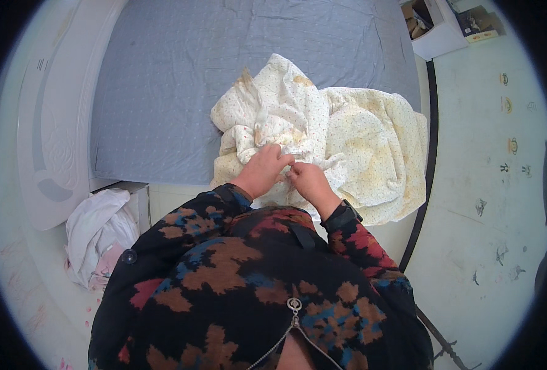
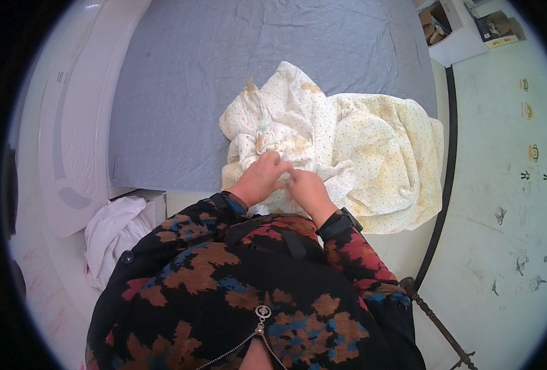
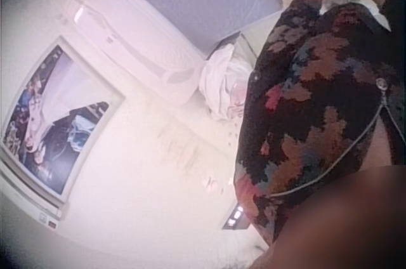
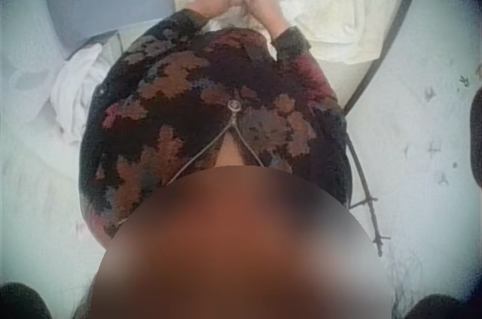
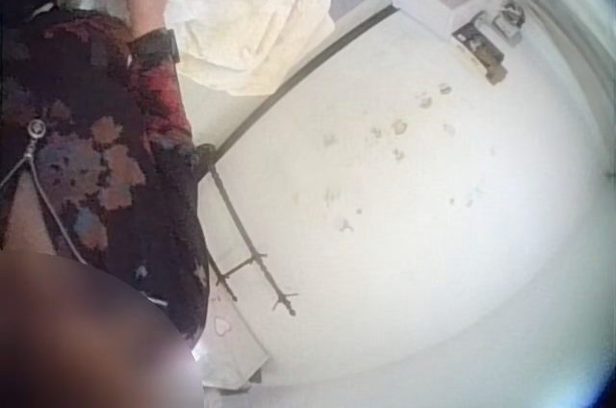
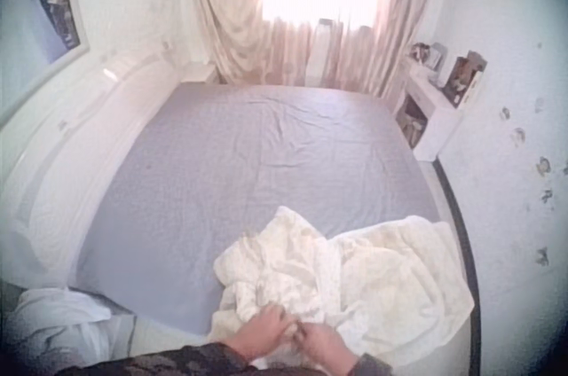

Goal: The person folds a large white patterned cloth on a bed. They repeatedly smooth, lift, and fold sections of the fabric, adjusting the edges and creases by hand.

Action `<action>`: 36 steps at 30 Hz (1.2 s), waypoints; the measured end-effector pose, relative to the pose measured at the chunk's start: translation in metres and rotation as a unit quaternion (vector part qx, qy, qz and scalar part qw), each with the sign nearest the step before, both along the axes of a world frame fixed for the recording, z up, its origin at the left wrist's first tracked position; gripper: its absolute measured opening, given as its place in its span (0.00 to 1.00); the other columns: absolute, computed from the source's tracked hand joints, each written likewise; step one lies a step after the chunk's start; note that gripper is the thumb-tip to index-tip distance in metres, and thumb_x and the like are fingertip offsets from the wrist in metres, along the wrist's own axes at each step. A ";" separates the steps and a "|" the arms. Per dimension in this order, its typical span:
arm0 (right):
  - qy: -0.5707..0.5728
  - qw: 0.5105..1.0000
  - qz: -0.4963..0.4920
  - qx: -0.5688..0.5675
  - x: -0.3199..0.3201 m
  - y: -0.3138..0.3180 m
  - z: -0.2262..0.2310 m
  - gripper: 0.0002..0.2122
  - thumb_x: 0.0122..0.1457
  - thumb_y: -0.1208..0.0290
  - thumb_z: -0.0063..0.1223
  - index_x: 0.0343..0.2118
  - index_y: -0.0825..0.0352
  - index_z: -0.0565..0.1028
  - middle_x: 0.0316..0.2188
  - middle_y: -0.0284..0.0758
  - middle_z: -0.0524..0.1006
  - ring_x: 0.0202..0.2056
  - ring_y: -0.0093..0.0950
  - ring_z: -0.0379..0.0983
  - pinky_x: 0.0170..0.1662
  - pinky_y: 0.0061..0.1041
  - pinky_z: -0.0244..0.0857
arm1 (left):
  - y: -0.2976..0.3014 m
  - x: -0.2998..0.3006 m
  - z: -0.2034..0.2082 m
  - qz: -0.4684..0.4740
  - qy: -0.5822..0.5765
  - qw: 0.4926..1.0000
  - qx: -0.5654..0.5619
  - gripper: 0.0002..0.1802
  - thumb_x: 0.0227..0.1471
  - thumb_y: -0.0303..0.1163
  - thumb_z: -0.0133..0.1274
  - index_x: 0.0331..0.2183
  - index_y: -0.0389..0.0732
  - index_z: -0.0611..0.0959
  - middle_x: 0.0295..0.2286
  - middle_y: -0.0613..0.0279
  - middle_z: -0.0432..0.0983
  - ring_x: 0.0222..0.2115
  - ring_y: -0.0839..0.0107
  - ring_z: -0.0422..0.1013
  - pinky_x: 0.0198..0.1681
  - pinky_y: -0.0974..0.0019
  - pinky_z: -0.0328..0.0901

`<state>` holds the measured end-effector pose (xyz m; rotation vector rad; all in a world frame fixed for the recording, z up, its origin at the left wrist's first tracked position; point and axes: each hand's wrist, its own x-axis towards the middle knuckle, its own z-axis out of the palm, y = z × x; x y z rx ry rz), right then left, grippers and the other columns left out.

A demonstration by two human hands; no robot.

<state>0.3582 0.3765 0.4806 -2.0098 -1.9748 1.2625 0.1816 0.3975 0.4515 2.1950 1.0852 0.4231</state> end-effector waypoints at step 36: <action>0.661 0.688 -0.196 0.228 0.182 -0.078 0.335 0.06 0.70 0.73 0.46 0.34 0.64 0.67 0.20 0.26 0.58 0.24 0.19 0.48 0.19 0.19 0.43 | -0.059 -0.083 0.011 0.105 -0.064 0.986 -0.113 0.13 0.62 0.37 0.50 0.38 0.38 0.82 0.35 0.53 0.77 0.42 0.52 0.71 0.47 0.56 0.66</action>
